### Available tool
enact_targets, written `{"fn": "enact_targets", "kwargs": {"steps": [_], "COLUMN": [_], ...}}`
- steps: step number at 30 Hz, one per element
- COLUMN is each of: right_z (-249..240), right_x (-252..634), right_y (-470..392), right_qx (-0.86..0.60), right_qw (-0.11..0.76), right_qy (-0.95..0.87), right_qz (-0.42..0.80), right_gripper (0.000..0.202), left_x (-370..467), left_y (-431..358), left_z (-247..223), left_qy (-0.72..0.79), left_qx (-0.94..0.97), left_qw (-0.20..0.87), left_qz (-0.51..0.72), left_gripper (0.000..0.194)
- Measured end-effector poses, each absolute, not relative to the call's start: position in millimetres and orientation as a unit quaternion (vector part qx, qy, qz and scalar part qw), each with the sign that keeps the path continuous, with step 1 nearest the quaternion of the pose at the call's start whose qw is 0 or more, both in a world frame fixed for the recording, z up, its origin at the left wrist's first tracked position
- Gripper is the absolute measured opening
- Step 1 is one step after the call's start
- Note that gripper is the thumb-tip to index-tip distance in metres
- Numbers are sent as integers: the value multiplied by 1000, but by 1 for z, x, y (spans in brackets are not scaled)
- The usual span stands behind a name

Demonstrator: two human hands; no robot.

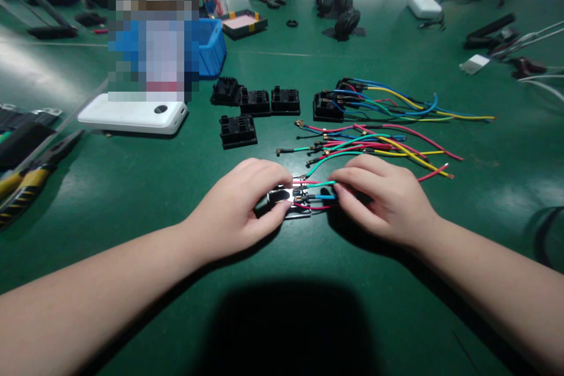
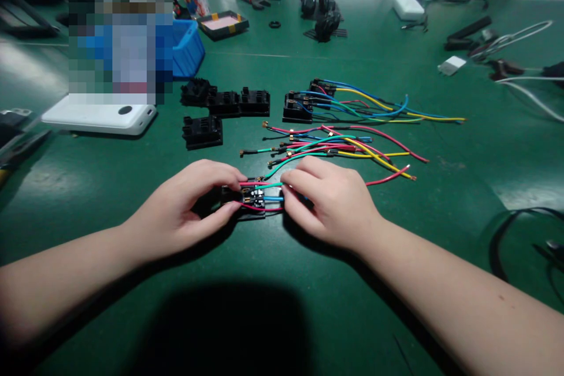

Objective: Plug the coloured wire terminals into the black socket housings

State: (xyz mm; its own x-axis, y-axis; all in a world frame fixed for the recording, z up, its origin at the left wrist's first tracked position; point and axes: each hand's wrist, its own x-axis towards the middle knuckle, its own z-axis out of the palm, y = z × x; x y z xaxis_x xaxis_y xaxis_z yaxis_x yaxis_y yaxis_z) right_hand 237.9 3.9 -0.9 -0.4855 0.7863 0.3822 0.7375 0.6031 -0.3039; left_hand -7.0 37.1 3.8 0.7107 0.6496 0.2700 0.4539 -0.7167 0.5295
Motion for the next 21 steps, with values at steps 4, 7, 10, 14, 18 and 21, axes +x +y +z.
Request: {"fn": "enact_targets", "kwargs": {"steps": [4, 7, 10, 14, 18, 21], "right_z": [-2, -3, -2, -2, -2, -1], "right_x": [238, 240, 241, 241, 241, 241], "right_y": [4, 3, 3, 3, 3, 3], "right_qx": [-418, -395, -375, -372, -378, -378], "right_qw": [255, 254, 240, 233, 237, 234], "right_qy": [-870, -881, -895, -898, -894, -895], "right_qz": [54, 51, 42, 36, 39, 41], "right_gripper": [25, 32, 33, 32, 34, 34], "left_x": [-8, -8, -8, -8, -8, -8], "left_y": [38, 38, 38, 38, 37, 38], "left_z": [2, 3, 3, 3, 3, 3], "left_qy": [286, 278, 274, 274, 276, 277], "left_qx": [907, 909, 911, 911, 910, 909], "left_qw": [213, 212, 215, 214, 216, 220], "left_qz": [225, 226, 223, 220, 221, 220], "left_gripper": [20, 20, 19, 18, 19, 19]}}
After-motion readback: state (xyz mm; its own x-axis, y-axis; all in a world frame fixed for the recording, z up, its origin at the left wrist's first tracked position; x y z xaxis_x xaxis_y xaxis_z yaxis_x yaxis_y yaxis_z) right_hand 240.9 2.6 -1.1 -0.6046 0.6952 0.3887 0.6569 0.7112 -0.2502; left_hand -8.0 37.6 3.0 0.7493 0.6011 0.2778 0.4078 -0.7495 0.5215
